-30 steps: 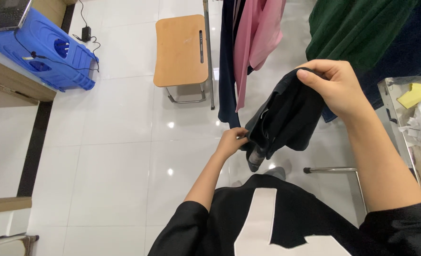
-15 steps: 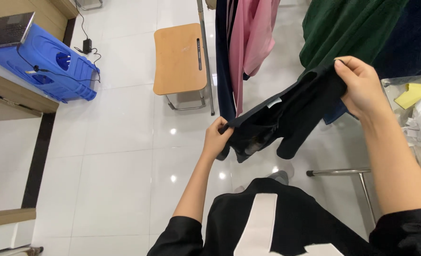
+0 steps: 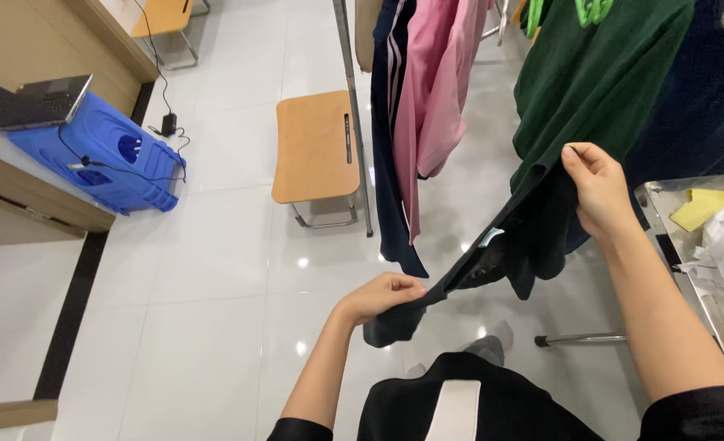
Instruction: Taking garments from a clothing rack and folding them on a metal table
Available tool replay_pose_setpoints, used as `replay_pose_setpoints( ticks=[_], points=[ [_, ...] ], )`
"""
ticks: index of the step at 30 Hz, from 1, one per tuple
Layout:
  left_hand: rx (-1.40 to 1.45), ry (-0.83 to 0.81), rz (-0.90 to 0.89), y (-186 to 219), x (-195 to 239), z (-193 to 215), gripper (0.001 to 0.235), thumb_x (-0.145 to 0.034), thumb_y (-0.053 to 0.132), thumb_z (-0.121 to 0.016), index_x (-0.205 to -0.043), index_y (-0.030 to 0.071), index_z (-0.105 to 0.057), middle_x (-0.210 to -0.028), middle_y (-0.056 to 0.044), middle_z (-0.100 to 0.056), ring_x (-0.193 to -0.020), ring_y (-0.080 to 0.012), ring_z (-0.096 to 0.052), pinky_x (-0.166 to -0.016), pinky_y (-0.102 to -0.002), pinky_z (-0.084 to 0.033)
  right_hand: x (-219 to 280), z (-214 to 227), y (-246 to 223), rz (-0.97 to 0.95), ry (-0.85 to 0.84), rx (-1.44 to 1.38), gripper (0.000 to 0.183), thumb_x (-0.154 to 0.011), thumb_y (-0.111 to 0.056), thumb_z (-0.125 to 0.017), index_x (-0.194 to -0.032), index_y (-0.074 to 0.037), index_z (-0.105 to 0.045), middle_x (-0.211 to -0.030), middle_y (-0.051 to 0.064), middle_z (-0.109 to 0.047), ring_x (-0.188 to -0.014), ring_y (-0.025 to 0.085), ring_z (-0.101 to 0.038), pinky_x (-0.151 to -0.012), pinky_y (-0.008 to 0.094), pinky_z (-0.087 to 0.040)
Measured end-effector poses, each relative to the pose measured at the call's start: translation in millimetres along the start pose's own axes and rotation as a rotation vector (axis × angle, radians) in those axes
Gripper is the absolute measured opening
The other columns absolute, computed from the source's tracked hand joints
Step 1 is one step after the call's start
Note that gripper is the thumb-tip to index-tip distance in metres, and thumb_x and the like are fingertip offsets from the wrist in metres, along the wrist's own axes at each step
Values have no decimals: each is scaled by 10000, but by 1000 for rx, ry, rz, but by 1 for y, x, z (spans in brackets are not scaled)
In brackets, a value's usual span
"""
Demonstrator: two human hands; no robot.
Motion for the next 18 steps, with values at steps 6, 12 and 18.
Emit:
replay_pose_setpoints(
  ticks=[6, 12, 18],
  points=[
    [24, -47, 38, 22, 6, 1, 173, -1000, 314, -715, -924, 160, -707, -941, 78, -621, -914, -53, -527, -904, -224, -380, 8, 7, -36, 35, 27, 67, 93, -1122, -250, -666, -1170, -172, -684, -1031, -104, -656, -950, 7, -600, -886, 156, -500],
    [17, -156, 93, 27, 2, -11, 157, -909, 239, -816, -964, 190, -677, -910, 102, -581, -897, -34, -523, -838, -198, -385, 39, 52, -33, 42, 78, 29, 76, -1116, -213, -661, -1140, -143, -680, -987, -67, -672, -895, 25, -612, -833, 158, -499],
    [-67, -5, 106, 36, 13, -25, 233, -957, 226, -751, -837, 170, -560, -732, 88, -472, -719, -41, -443, -688, -210, -304, 97, 116, -11, -99, 50, -16, 72, -1087, -269, -672, -1140, -223, -688, -895, -128, -584, -789, 13, -529, -663, 194, -397]
  ],
)
Point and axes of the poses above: each hand's wrist, its own x-axis away from the middle knuckle, its own z-axis out of the back of the hand, y = z × x, the point moved 8 cm from there along -x, towards the middle knuckle
